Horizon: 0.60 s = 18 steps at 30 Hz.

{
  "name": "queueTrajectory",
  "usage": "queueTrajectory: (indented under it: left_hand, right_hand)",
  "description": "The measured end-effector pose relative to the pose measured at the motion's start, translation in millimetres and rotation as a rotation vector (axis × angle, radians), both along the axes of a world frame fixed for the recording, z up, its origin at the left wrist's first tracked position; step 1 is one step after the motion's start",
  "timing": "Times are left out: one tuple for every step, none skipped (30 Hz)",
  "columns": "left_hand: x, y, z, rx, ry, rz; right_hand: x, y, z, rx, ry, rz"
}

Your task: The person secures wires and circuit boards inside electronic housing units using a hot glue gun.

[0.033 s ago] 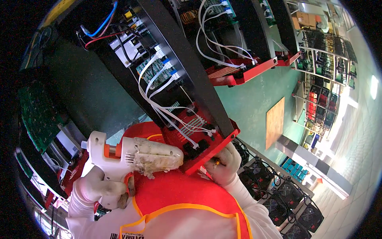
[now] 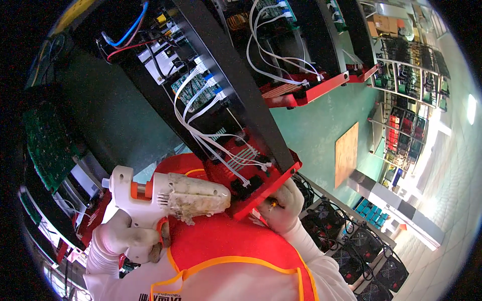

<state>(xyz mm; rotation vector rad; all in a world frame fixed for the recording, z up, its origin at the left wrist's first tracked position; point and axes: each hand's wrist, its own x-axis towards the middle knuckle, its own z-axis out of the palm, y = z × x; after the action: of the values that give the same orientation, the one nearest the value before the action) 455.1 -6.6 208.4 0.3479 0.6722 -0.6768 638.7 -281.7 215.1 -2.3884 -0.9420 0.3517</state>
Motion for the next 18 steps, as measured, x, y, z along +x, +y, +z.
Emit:
queueTrajectory:
  left_hand:
    - [-2.8,-1.7,-1.7,-0.003,-0.04,0.005]
    - [-1.3,-1.8,0.6,-0.002,-0.045,0.004]
    - [1.1,-0.6,2.6,0.067,-0.023,-0.029]
    - [2.4,0.3,4.6,0.138,-0.002,-0.062]
    - [1.8,-0.5,4.7,0.144,-0.008,-0.059]
    - [0.1,-3.4,2.9,0.18,-0.045,-0.027]
    - [-1.4,-6.3,0.5,0.217,-0.084,0.007]
    - [-2.7,-9.3,-3.4,0.224,-0.091,0.008]
    - [-3.9,-12.7,-10.5,0.198,-0.144,0.097]
    - [-4.6,-13.6,-14.3,0.172,-0.197,0.186]
    - [-3.3,-11.3,-15.5,0.195,-0.199,0.208]
    - [-3.2,-11.6,-19.6,0.125,-0.267,0.313]
    - [-0.1,-11.9,-20.6,0.152,-0.312,0.328]
    - [3.7,-12.9,-21.3,0.179,-0.356,0.342]
    - [6.8,-16.2,-24.8,0.179,-0.361,0.35]
    - [9.9,-21.4,-30.9,0.21,-0.41,0.357]
    - [12.5,-23.7,-34.3,0.24,-0.457,0.364]
    - [16.1,-22.3,-34.7,0.236,-0.46,0.37]
  right_hand:
    - [0.7,1.4,0.3,-0.009,0.006,-0.002]
    - [1.4,2.5,1.0,-0.016,0.01,-0.004]
    - [2.1,4.1,0.2,-0.013,0.006,-0.003]
    - [2.9,5.3,-0.5,0.008,-0.004,0.011]
    - [3.2,6.3,-0.8,0.029,-0.014,0.026]
    - [2.0,6.6,-0.4,0.035,-0.02,0.026]
    - [0.8,6.9,0.1,0.027,-0.025,0.003]
    - [-0.3,7.1,0.5,0.019,-0.03,-0.019]
    - [0.0,6.7,-1.2,0.02,-0.036,-0.013]
    - [0.5,5.8,-3.6,0.031,-0.03,-0.002]
    - [1.0,6.3,-4.4,0.042,-0.025,0.008]
    - [-0.2,6.6,-2.8,0.044,-0.032,0.014]
    - [-1.8,6.7,-1.4,0.021,-0.01,-0.012]
    - [-3.3,6.9,-0.3,-0.002,0.013,-0.039]
    - [-3.9,7.8,0.4,-0.002,0.007,-0.032]
    - [-4.4,8.3,0.0,0.01,0.003,-0.04]
    - [-4.7,8.9,-0.3,0.021,-0.001,-0.047]
    - [-4.8,8.9,0.5,0.016,-0.005,-0.043]
